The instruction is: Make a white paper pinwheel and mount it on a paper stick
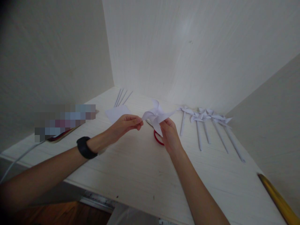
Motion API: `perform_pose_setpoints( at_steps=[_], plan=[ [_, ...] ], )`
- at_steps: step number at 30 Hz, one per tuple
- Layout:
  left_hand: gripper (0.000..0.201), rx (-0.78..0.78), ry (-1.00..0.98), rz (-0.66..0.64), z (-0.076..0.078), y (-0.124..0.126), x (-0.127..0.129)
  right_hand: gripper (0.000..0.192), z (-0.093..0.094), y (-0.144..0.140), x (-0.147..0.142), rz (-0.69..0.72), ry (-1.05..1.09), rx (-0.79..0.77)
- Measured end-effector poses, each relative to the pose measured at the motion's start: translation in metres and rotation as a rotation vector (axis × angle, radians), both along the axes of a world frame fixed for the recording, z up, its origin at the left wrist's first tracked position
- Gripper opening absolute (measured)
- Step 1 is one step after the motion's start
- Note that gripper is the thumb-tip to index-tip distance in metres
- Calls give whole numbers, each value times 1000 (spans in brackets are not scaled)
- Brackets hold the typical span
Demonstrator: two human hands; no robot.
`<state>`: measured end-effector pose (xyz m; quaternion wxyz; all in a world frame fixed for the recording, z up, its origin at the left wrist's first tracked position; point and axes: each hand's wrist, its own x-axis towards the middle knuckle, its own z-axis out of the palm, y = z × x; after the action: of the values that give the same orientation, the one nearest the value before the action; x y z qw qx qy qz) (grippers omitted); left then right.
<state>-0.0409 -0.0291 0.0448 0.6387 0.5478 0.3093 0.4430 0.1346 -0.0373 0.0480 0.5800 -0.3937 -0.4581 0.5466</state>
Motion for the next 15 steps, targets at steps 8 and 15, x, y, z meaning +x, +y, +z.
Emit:
perform_pose_setpoints(
  at_steps=[8, 15],
  plan=[
    [24, 38, 43, 9, 0, 0, 0, 7, -1, 1, 2, -19, -46, -4],
    [25, 93, 105, 26, 2, 0, 0, 11, 5, -4, 0, -35, -96, -11]
  ],
)
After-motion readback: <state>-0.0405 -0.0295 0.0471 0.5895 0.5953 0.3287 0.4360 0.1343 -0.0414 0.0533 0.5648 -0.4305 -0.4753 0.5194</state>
